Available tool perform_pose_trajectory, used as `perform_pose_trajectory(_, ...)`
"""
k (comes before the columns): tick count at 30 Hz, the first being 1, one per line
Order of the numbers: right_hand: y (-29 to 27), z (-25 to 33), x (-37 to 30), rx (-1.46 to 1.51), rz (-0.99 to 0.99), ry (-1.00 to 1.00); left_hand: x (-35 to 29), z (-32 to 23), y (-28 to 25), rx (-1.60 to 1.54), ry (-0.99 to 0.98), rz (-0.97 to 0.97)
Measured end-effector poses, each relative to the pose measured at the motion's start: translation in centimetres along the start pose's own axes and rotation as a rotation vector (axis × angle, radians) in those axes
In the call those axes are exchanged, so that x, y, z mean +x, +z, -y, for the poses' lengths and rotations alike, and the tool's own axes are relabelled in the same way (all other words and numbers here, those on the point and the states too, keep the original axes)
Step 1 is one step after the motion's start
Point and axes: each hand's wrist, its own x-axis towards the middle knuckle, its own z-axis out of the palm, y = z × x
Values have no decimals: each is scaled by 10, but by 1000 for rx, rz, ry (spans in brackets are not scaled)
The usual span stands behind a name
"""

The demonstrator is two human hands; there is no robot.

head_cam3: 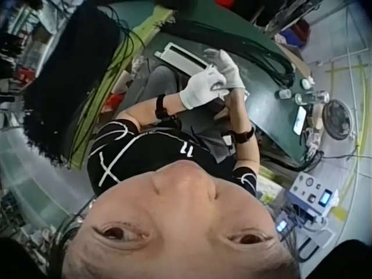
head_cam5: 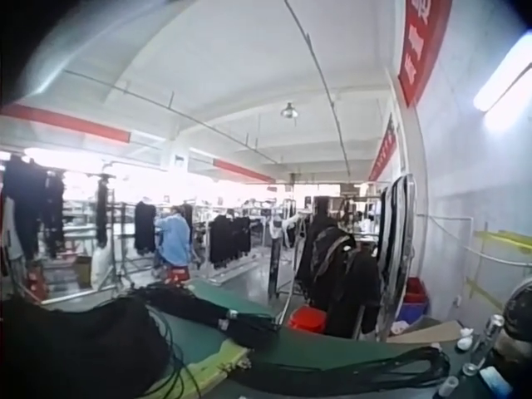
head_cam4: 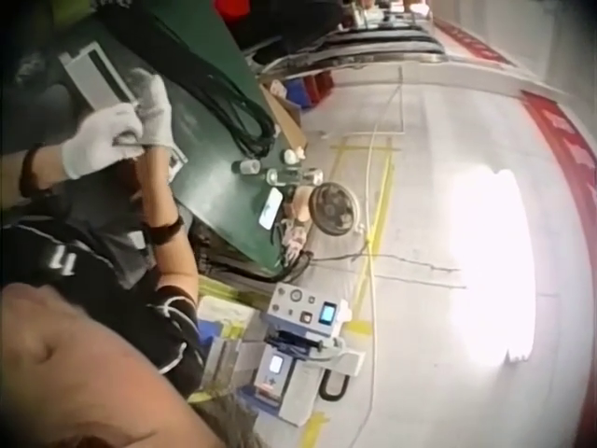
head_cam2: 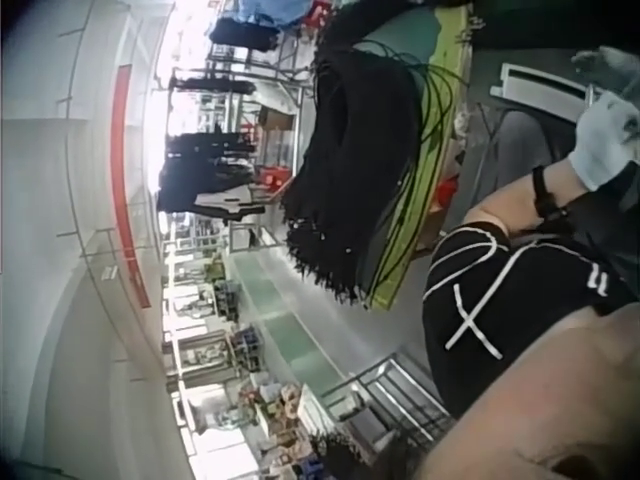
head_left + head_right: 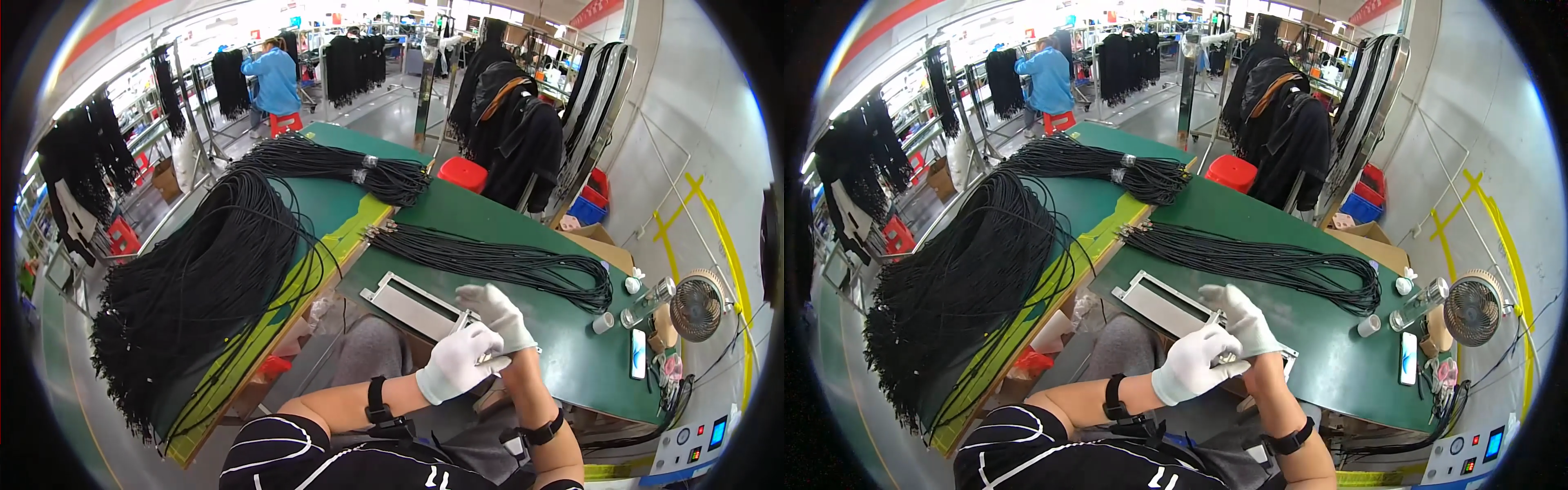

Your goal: The person puts down a phone and a glass bottle, picks up a bundle of black cables, and places the cable ends into the slots of a metal fixture. After filling the slots, the person removes the metal fixture from the table.

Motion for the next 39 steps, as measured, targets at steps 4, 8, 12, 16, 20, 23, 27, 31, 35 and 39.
perform_pose_trajectory(4, 31, -2, -14, 97, -135, -94, -7, 17, 11, 70, -11, -13)
perform_pose_trajectory(8, 9, -13, -3, 58, -152, -72, -17, 20, 13, -40, 107, 61)
perform_pose_trajectory(12, -37, -40, -5, -29, 56, -253, -24, 0, 17, -164, 111, 242)
perform_pose_trajectory(16, -36, -50, -26, 291, -72, -235, -40, -7, 32, -286, 81, 344)
perform_pose_trajectory(20, -28, -56, -24, 435, -257, -287, -40, -2, 40, -301, 141, 405)
perform_pose_trajectory(23, -52, -64, -28, 211, -280, -219, -35, 15, 39, -226, 236, 424)
perform_pose_trajectory(27, -114, -67, -49, -670, -323, -321, 1, 72, 9, 77, 204, 362)
perform_pose_trajectory(31, -110, -70, -66, -1407, -295, -426, 37, 162, -49, 656, -134, 371)
perform_pose_trajectory(35, -109, -72, -68, -1627, -290, -455, 67, 225, -52, 788, -200, 345)
perform_pose_trajectory(39, -110, -72, -69, -1647, -280, -457, 84, 261, -33, 834, -9, 121)
